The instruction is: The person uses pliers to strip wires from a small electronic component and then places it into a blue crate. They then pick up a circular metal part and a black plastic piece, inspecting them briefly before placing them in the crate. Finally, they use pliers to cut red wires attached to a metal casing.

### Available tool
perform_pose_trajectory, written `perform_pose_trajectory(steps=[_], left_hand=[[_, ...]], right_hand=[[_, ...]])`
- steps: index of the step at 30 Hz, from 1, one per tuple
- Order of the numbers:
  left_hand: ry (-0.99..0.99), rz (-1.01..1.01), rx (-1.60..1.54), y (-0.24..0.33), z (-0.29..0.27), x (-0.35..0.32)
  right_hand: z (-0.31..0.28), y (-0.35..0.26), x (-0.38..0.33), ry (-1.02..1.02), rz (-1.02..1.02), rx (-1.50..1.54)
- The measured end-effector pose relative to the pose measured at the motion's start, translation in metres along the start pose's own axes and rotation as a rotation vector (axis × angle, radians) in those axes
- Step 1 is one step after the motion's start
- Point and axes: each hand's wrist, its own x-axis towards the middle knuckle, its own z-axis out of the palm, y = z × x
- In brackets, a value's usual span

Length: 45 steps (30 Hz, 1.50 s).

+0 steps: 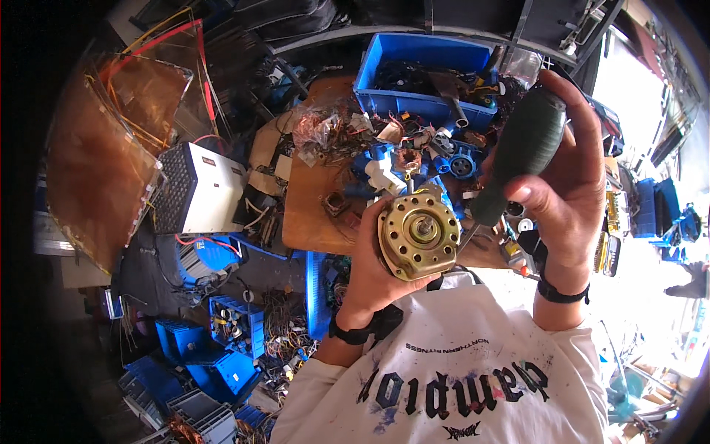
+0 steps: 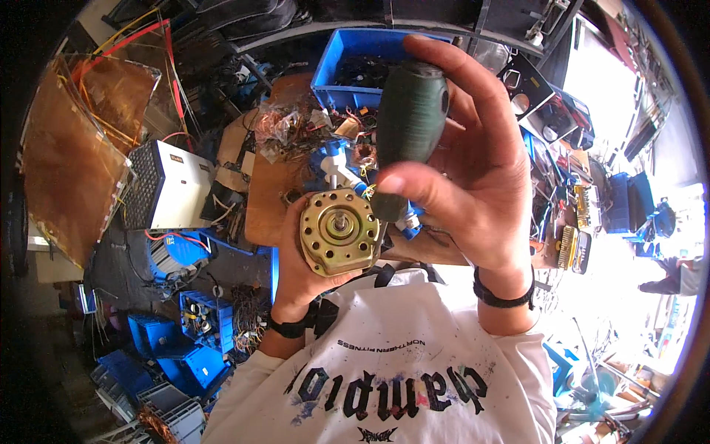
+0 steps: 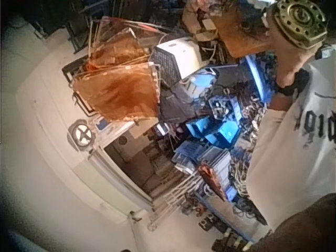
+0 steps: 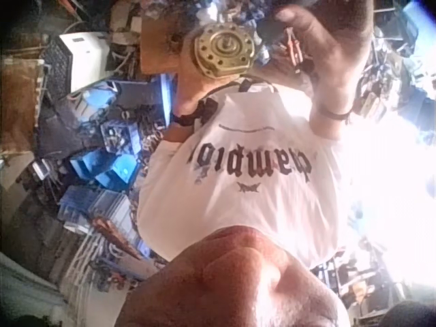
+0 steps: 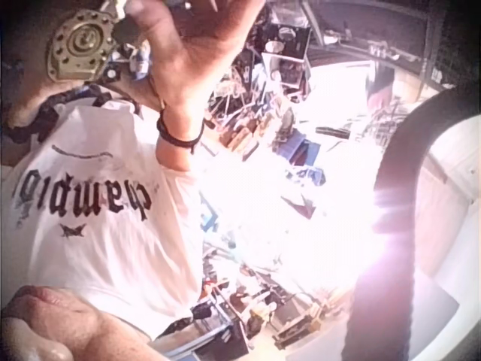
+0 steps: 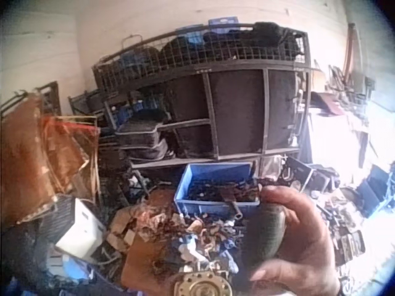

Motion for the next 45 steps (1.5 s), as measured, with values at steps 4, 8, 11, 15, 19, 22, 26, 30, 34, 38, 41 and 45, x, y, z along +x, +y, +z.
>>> perform_pose_trajectory(steps=[4,8,11,15,19,22,26,30,34,38,41,45], left_hand=[[0.03,-0.037,-0.022,0.0,-0.008,-0.005],[0.046,-0.057,-0.021,-0.017,-0.011,-0.002],[0.144,-0.205,-0.095,-0.028,-0.029,-0.014],[0.248,-0.151,-0.045,-0.056,-0.061,-0.02],[0.391,-0.168,-0.014,-0.081,-0.092,-0.035],[0.537,-0.228,0.08,-0.118,-0.132,-0.064],[0.756,-0.328,0.216,-0.21,-0.224,-0.171],[0.909,-0.611,0.739,-0.287,-0.246,-0.213],[1.181,-0.858,0.457,-0.367,-0.273,-0.282],[1.264,-1.235,0.436,-0.474,-0.28,-0.359],[1.223,-1.448,0.519,-0.572,-0.291,-0.403],[1.178,-1.572,0.469,-0.663,-0.301,-0.416]], right_hand=[[0.0,0.003,-0.003,-0.141,0.055,0.129],[-0.001,0.006,-0.006,-0.133,0.009,0.209],[0.005,0.021,-0.009,-0.04,-0.039,0.259],[-0.014,0.051,-0.009,-0.045,-0.044,0.016],[-0.032,0.069,-0.011,0.07,0.184,0.038],[-0.046,0.097,-0.015,0.135,0.28,-0.077],[-0.015,0.124,-0.018,0.149,0.412,-0.484],[-0.076,0.152,-0.044,0.241,0.51,-0.628],[-0.089,0.183,-0.057,0.343,0.516,-0.735],[-0.095,0.238,-0.067,0.009,0.6,-0.968],[-0.097,0.297,-0.105,-0.11,0.666,-1.098],[-0.108,0.371,-0.141,-0.204,0.711,-1.204]])
